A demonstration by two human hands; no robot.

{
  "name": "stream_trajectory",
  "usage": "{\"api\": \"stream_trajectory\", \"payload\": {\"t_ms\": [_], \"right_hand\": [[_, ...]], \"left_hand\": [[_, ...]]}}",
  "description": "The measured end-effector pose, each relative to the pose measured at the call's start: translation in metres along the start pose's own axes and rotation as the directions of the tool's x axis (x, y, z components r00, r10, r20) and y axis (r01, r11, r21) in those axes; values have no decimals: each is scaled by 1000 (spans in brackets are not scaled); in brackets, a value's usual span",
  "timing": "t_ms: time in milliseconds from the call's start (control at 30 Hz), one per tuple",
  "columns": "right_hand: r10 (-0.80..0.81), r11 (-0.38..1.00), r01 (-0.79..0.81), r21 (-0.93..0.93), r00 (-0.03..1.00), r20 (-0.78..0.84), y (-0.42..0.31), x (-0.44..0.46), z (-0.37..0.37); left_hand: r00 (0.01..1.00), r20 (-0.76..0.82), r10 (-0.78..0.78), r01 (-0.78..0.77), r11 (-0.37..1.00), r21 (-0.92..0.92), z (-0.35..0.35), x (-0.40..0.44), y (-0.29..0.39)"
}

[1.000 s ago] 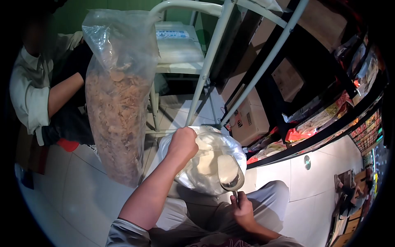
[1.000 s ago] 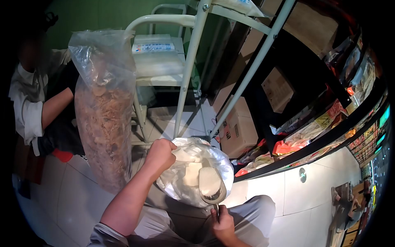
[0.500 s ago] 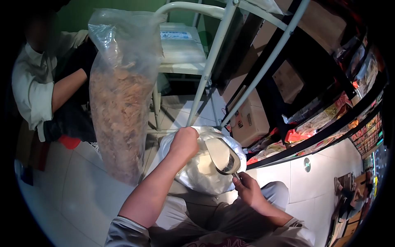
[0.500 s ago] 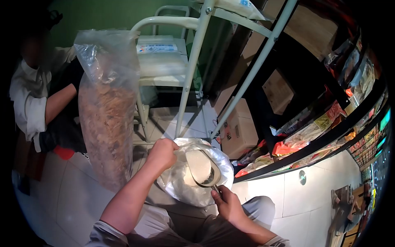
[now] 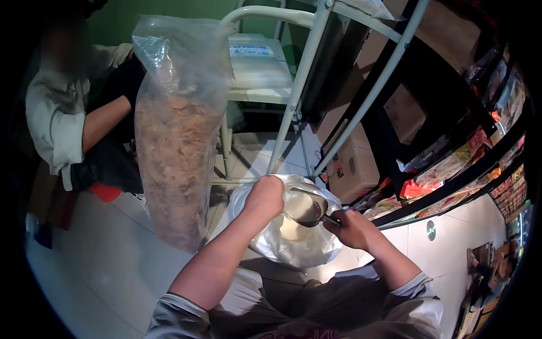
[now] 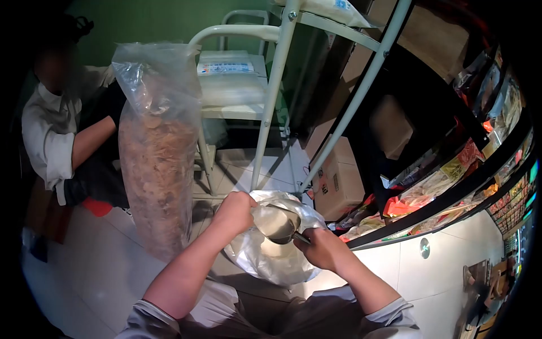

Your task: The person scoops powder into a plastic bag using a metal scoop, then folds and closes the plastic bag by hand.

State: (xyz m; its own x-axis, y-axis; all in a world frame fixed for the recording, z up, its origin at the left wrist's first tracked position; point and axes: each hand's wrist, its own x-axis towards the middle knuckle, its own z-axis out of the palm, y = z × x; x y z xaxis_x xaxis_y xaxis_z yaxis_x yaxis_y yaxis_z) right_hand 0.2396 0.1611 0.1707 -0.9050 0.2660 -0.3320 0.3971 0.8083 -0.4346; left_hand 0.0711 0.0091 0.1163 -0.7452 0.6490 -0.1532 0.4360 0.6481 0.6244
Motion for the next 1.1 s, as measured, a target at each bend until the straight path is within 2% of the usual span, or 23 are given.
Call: {"api": "stream_trajectory", "payload": {"t_ms": [67, 167, 467, 600, 667, 767, 800, 867, 900, 1033, 1100], "right_hand": [[56, 998, -54, -43, 996, 66, -2, 7, -6], [92, 990, -86, -112, 995, 45, -11, 11, -13], [-8, 942, 20, -334, 999, 35, -16, 35, -21], [99, 894, -62, -444, 993, 60, -51, 42, -32], [142, 854, -51, -518, 980, 138, -65, 41, -41], [104, 809, -33, -586, 991, 88, -62, 43, -41], [104, 809, -32, -587, 991, 89, -57, 44, -41], [-59, 860, 51, -507, 998, 2, -41, 43, -43], [-57, 860, 51, -508, 998, 4, -36, 43, -48], [-91, 886, 134, -443, 989, 118, -44, 23, -80], [107, 945, -92, -314, 994, 29, -58, 2, -92]], "left_hand": [[1000, 14, -2, 2, 1000, -3, 0, 1, 0], [1000, -7, 19, -19, 1000, -10, 4, 1, -2], [998, -42, 45, -46, 999, -28, 5, -1, 5], [997, -34, 63, -64, 997, -40, 8, 2, 5], [997, -43, 64, -66, 996, -55, 8, 3, 4], [996, -50, 80, -82, 996, -45, 9, 5, 1], [994, -62, 86, -88, 995, -35, 9, 6, 0], [993, -73, 92, -94, 995, -27, 10, 7, -1], [995, -70, 71, -75, 996, -42, 8, 7, -1], [993, -100, 59, -66, 996, -65, 3, 7, -2], [990, -131, 58, -67, 995, -68, 7, 10, -9]]}}
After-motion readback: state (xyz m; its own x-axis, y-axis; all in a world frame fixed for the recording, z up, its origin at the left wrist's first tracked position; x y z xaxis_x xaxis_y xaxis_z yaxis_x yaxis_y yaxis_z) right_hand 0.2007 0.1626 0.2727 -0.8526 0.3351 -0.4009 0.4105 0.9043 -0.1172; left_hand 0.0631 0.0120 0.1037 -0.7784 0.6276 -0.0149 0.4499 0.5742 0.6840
